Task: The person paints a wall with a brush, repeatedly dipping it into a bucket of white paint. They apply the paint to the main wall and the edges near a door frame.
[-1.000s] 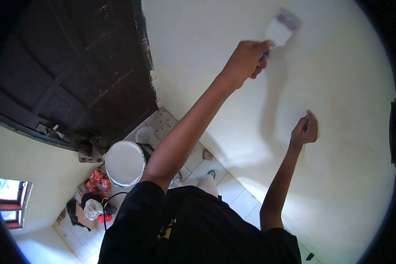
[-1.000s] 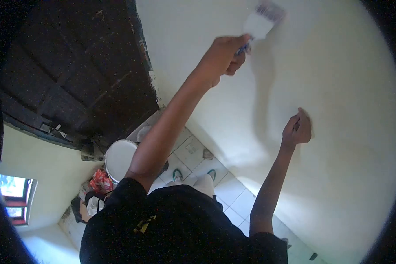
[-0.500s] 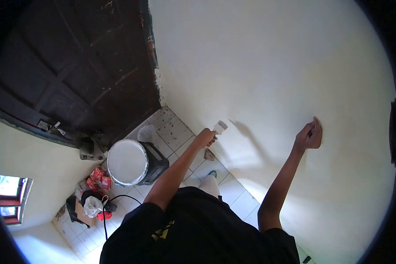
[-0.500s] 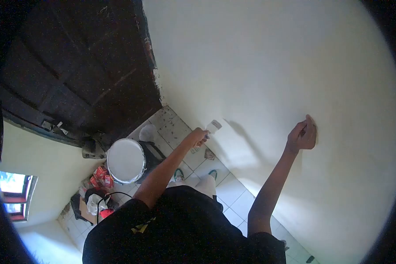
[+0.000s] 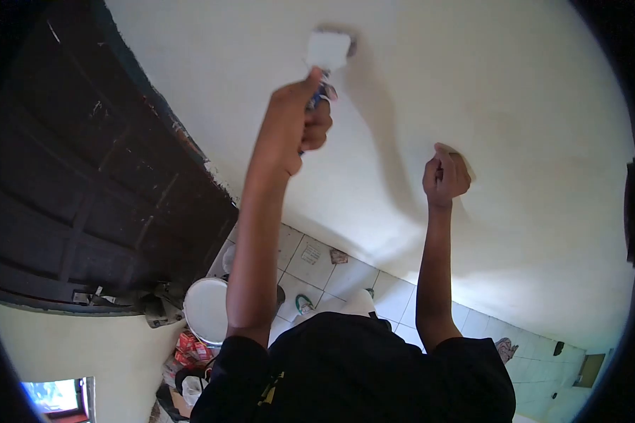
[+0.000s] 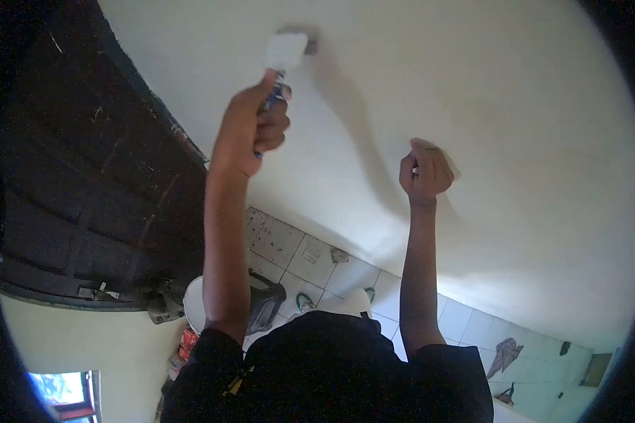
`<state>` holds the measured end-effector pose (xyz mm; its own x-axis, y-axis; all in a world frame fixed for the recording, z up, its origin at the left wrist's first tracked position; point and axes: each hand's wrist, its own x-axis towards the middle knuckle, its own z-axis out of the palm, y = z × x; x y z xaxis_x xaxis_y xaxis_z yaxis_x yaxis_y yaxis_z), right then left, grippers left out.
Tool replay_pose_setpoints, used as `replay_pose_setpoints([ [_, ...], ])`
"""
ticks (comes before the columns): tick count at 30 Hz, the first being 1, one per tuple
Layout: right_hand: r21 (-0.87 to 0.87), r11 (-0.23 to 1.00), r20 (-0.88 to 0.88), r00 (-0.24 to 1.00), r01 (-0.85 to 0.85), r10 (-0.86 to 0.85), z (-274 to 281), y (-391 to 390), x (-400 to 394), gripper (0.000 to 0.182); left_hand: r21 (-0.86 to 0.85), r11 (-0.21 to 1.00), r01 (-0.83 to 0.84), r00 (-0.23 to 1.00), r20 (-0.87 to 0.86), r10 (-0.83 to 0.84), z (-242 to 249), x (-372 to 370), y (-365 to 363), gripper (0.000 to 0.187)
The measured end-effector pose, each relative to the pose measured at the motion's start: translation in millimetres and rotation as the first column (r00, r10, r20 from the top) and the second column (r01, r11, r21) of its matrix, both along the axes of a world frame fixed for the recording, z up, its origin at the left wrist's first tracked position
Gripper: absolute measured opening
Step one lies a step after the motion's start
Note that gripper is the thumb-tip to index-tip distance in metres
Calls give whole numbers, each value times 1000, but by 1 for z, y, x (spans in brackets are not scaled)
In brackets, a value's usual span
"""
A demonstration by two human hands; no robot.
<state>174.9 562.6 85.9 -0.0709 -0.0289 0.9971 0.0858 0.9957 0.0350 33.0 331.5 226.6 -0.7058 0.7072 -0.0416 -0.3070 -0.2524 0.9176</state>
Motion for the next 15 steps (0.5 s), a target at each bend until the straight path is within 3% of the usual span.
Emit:
replay_pose_setpoints([
  [4,-2,999,-11,999,-54,54,2,0,-2,27,3,999,47,991,-128,-46,-1,-9,-8,47],
  [7,1,996,10,996,-86,86,5,0,-1,25,135,985,105,993,-69,-96,-30,-8,-5,48],
  [9,9,991,37,990,-136,136,5,1,2,25,251,957,143,975,131,-180,-58,-14,4,48],
  [10,-6,990,68,987,-142,142,4,1,4,24,253,960,119,980,128,-155,-76,-16,10,48],
  [12,-21,985,82,981,-172,174,4,3,4,24,-93,994,-53,993,98,62,-116,-20,20,47],
  [15,47,989,94,986,-140,135,5,4,2,25,-106,991,77,923,384,-30,-165,-19,7,45],
])
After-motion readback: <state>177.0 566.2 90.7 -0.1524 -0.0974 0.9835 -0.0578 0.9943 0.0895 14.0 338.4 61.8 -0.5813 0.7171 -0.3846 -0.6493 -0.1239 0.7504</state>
